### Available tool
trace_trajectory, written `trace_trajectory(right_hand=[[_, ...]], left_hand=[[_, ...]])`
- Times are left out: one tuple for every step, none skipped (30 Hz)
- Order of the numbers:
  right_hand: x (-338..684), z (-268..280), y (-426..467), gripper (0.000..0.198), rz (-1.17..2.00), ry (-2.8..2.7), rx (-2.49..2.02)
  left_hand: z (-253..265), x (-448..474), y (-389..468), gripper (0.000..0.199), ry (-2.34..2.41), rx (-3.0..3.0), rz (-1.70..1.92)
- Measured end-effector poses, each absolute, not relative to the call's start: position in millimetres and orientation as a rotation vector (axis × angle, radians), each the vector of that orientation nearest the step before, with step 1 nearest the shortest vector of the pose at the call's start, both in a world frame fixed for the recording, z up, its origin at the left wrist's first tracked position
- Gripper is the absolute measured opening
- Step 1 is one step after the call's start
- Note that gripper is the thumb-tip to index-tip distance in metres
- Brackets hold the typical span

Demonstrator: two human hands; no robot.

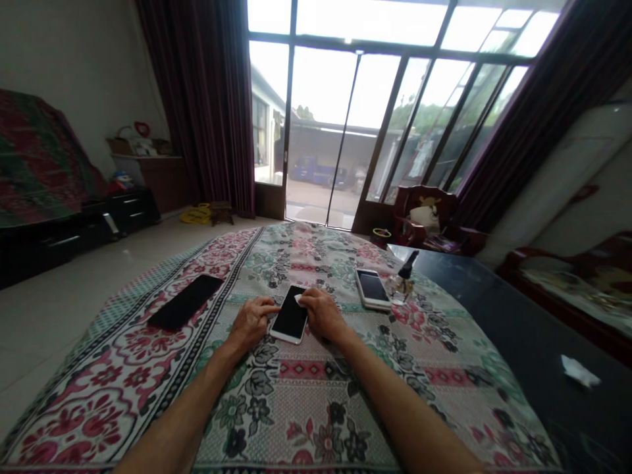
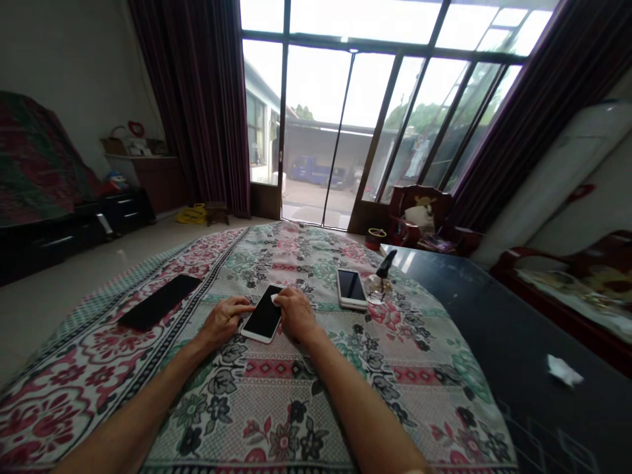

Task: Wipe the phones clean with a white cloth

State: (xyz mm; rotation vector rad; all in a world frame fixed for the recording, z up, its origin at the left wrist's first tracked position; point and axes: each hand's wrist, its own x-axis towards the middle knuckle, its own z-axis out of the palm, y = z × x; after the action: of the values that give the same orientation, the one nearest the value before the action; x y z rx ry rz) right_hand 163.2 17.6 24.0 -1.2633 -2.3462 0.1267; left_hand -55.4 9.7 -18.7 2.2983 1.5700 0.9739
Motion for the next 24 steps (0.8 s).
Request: trace_trajectory(right_hand=[[163.7,24.9,25.2,0.031,0.117,-2.342,-1.301],[163.7,25.9,32.4,0.031,0.112,-2.340,-1.337],[163.2,26.9,38.8,0.030,0.111,-2.335,-1.371],[162.6,28.0,44.1,0.029,0.115,-2.329,-1.403],[161.9,29.2,47.9,0.029,0.119,-2.322,-1.430],[161.4,30.3,50.0,0.028,0.121,-2.319,-1.446],[161.2,31.3,50.2,0.028,0.118,-2.325,-1.447],[161.3,32.0,48.3,0.027,0.109,-2.339,-1.434],[161.8,32.6,44.4,0.027,0.095,-2.363,-1.406],[162.5,32.7,38.7,0.027,0.078,-2.389,-1.367],[163.3,32.6,31.5,0.028,0.061,-2.414,-1.323],[164.2,32.1,23.2,0.029,0.054,-2.439,-1.277],[165.0,31.4,14.0,0.030,0.049,-2.449,-1.237],[165.6,30.4,4.5,0.031,0.055,-2.460,-1.195],[165.9,29.4,-5.1,0.032,0.065,-2.469,-1.155],[166.0,28.5,-14.5,0.032,0.078,-2.475,-1.121],[165.7,27.7,-23.6,0.031,0.098,-2.484,-1.082],[165.1,27.2,-32.2,0.030,0.117,-2.491,-1.043],[164.3,27.0,-40.2,0.029,0.135,-2.498,-1.011],[163.4,27.0,-47.3,0.028,0.154,-2.511,-0.978],[162.5,27.1,-53.5,0.026,0.169,-2.522,-0.949],[161.7,27.2,-58.4,0.024,0.179,-2.531,-0.924],[161.3,27.0,-61.7,0.023,0.190,-2.533,-0.904],[161.2,26.5,-63.3,0.023,0.207,-2.528,-0.882]], left_hand=[[-18.8,-55.1,9.5,0.051,1.574,2.300,0.971],[-18.8,-54.9,9.1,0.051,1.580,2.300,0.971],[-18.8,-54.7,8.8,0.051,1.584,2.300,0.975],[-18.7,-54.5,8.4,0.051,1.587,2.301,0.980],[-18.5,-54.4,8.1,0.051,1.590,2.302,0.985],[-18.3,-54.3,7.9,0.051,1.593,2.304,0.989],[-18.1,-54.2,7.8,0.051,1.594,2.305,0.991],[-17.8,-54.0,7.8,0.051,1.593,2.308,0.986],[-17.5,-53.9,8.0,0.051,1.594,2.308,0.980],[-17.3,-53.8,8.1,0.051,1.596,2.308,0.973],[-17.2,-53.7,8.2,0.051,1.600,2.306,0.967],[-17.2,-53.5,8.3,0.051,1.604,2.304,0.962],[-17.3,-53.4,8.3,0.051,1.605,2.303,0.960],[-17.4,-53.3,8.3,0.051,1.604,2.302,0.962],[-17.7,-53.3,8.2,0.051,1.600,2.302,0.968],[-18.0,-53.2,8.1,0.050,1.592,2.304,0.976],[-18.3,-53.1,8.0,0.050,1.586,2.303,0.987],[-18.6,-53.0,7.9,0.049,1.582,2.298,1.002],[-18.7,-52.9,7.8,0.049,1.582,2.290,1.017],[-18.7,-52.8,7.8,0.048,1.583,2.280,1.029],[-18.6,-52.7,7.7,0.048,1.583,2.271,1.036],[-18.3,-52.6,7.5,0.047,1.583,2.263,1.040],[-17.9,-52.5,7.3,0.047,1.581,2.259,1.040],[-17.3,-52.4,7.1,0.047,1.579,2.257,1.038]])
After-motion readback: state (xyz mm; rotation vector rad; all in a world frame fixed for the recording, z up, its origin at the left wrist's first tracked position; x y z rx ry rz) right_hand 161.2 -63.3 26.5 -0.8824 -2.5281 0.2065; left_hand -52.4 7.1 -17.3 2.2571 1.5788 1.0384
